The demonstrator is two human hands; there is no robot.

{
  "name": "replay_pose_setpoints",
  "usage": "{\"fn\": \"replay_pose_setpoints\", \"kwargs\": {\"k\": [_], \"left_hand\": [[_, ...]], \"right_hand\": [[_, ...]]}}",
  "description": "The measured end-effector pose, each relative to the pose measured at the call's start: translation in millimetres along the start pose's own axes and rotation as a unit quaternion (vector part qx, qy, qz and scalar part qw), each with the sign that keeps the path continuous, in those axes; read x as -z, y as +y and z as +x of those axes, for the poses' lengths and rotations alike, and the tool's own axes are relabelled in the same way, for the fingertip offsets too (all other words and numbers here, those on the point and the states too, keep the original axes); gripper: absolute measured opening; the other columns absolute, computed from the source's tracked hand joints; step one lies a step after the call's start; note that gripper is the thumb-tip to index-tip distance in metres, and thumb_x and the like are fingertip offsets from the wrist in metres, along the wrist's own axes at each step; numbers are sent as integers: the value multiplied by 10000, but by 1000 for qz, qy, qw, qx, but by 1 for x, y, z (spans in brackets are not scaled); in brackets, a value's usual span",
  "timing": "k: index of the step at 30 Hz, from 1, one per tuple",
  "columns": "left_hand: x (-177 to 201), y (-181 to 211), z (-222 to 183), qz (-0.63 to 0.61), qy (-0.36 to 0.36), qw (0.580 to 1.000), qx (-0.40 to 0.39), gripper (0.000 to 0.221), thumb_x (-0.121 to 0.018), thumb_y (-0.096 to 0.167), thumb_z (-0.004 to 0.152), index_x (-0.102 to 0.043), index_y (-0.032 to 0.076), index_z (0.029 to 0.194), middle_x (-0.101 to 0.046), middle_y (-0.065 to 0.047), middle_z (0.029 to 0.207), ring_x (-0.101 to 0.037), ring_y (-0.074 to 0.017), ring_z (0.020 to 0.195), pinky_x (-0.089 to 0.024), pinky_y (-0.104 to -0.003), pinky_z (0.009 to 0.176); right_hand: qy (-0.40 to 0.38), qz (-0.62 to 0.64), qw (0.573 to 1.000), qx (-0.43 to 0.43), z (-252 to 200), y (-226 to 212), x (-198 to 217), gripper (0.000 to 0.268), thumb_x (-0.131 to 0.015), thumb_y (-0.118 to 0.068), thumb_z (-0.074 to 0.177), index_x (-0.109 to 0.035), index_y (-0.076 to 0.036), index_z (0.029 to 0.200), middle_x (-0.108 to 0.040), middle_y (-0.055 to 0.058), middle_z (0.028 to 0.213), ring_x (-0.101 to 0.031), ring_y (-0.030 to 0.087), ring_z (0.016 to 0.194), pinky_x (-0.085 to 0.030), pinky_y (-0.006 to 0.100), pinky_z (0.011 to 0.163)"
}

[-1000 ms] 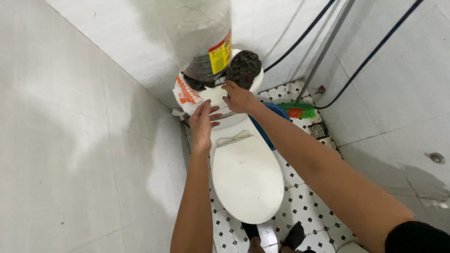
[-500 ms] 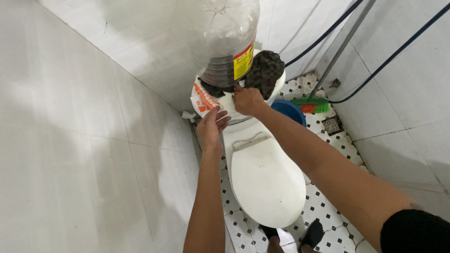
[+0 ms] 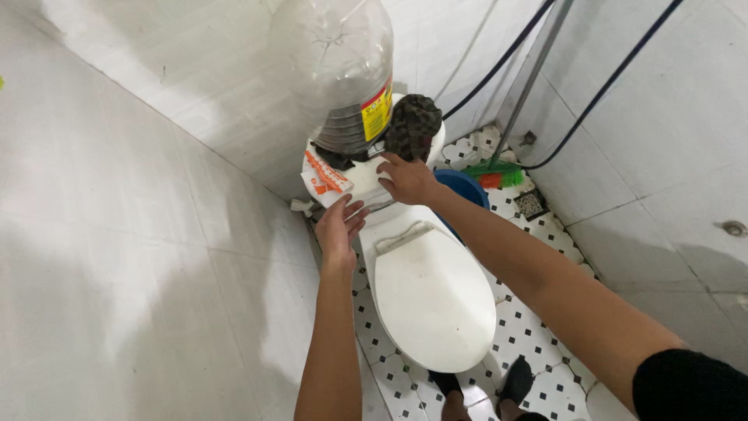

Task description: The person takes cucumbers from a refrigerator, carries them to a sink in a restroom area, and washes them by hand under running water.

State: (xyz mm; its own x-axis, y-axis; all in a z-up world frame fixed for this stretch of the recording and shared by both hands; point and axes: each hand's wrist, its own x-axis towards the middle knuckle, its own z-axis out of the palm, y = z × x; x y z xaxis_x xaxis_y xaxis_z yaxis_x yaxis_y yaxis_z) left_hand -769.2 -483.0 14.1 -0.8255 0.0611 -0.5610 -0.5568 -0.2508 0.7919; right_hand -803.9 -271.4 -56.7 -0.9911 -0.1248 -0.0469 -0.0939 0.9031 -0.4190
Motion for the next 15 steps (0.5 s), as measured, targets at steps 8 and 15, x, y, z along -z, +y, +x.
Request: {"fn": "replay_pose_setpoints", "kwargs": {"k": [8,15], "left_hand": [[-53,-55,-20,32,-63,998,2,409,-592,300,979,-676,25,1271,-752,-109,1070,-747,-215,904,-550,-314,811],[-185,-115,-88,134,-254,957,48,398,-615,304,974,-679,34,1260,-765,-101,1054,-735,-202,895,-535,-306,756]], "right_hand": [[179,176,967,-45,-116,64,32,378,-634,-287,1028,-612,-82,1346,-547,178,1421,-668,337,1122,-580,400,904],[181,287,889,-309,-285,86,131,399,-585,-281,968,-673,-130,1326,-781,125,1134,-756,243,970,-591,371,866]]}}
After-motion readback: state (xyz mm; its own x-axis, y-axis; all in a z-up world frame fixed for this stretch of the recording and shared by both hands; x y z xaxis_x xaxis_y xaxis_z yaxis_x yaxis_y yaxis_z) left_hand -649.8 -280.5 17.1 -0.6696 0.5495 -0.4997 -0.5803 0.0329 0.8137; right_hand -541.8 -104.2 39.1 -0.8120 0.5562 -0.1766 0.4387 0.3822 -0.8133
